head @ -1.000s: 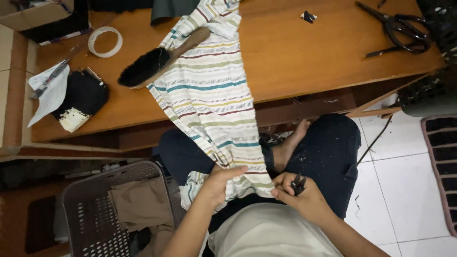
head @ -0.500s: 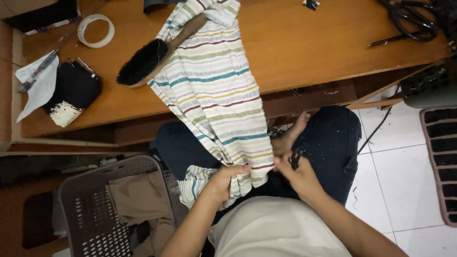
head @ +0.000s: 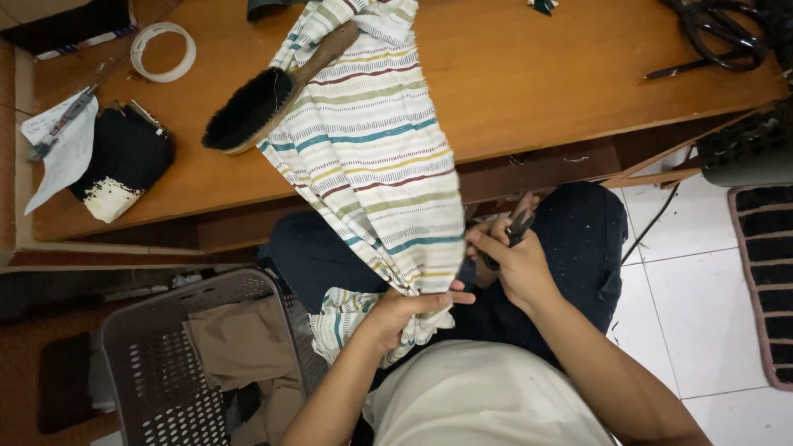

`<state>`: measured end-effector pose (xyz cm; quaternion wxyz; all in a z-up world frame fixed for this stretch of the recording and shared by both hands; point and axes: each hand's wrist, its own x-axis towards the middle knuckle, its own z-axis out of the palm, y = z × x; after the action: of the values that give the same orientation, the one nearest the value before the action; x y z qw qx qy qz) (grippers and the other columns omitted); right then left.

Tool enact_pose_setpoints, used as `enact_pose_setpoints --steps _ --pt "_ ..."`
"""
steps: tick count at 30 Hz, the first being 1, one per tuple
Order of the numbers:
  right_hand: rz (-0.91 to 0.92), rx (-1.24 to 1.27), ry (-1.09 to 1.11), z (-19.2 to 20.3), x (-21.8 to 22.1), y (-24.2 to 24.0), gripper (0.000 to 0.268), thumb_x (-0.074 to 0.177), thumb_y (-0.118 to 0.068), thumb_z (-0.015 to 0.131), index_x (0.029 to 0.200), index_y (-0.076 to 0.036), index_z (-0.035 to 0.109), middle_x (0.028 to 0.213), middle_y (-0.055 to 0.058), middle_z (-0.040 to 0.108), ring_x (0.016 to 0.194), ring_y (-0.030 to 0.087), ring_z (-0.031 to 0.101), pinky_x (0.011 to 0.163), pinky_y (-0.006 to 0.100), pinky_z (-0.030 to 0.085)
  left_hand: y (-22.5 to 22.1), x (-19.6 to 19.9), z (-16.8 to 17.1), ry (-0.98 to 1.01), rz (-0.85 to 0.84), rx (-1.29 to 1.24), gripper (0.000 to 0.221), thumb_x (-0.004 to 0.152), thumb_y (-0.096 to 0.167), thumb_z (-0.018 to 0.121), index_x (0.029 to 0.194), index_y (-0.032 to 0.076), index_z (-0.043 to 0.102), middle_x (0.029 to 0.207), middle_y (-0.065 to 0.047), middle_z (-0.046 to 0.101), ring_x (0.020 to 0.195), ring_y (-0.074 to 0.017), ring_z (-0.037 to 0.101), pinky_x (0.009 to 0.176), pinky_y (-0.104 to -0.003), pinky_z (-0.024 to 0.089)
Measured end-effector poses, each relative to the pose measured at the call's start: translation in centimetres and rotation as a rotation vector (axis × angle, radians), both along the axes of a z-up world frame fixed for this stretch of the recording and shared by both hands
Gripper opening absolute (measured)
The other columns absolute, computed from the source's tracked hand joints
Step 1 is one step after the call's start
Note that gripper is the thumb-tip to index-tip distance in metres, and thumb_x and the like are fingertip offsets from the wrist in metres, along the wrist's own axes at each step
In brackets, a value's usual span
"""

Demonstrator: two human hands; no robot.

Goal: The person uses a brush to clean a striped garment and then trims loose threads with a pair of scissors.

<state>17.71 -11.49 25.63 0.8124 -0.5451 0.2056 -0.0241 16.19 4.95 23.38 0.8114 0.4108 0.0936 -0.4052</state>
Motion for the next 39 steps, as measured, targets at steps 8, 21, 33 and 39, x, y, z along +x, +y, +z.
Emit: enact_pose_setpoints --steps 8,21,33,39 --pt "0.068 -0.041 0.046 -2.7 1.1 0.1 0.033 0.073 -0.005 0.067 0.056 -0.013 0.040 0.056 -0.003 0.043 0.051 0.008 0.040 0.047 0.018 0.034 0.2 -0.1 -1.4 0.009 -0.025 0.077 0.027 0.068 0.002 0.068 0.092 -0.007 0.060 0.087 -0.021 0.063 0.085 -0.0350 0.061 0.075 -0.040 0.049" --pt "0.006 -0.439 0.042 -0.9 1.8 -0.1 0.041 0.069 -0.013 0.075 0.055 -0.013 0.036 0.057 0.000 0.052 0.048 0.008 0.042 0.043 0.017 0.032 -0.8 -0.8 1.4 -0.002 0.037 0.324 0.051 0.063 0.005 0.074 0.110 -0.004 0.055 0.093 -0.013 0.062 0.082 -0.0211 0.060 0.073 -0.036 0.050" --pt "0.307 -0.051 0.052 -4.5 -7.5 -2.0 0.028 0.072 -0.017 0.069 0.061 -0.010 0.044 0.065 0.004 0.055 0.065 0.016 0.053 0.061 0.027 0.042 -1.8 -1.1 2.3 0.041 0.125 0.211 0.033 0.065 0.001 0.073 0.096 -0.002 0.061 0.080 -0.013 0.064 0.068 -0.0186 0.062 0.056 -0.029 0.054" --pt "0.380 -0.196 -0.124 -2.6 -6.9 -1.2 0.048 0.061 0.003 0.075 0.049 -0.012 0.030 0.065 0.008 0.061 0.064 0.015 0.052 0.059 0.024 0.039 -2.3 -0.3 5.1 0.058 0.132 0.130 0.033 0.071 0.003 0.065 0.102 -0.007 0.058 0.099 -0.017 0.062 0.089 -0.0224 0.060 0.073 -0.037 0.050"
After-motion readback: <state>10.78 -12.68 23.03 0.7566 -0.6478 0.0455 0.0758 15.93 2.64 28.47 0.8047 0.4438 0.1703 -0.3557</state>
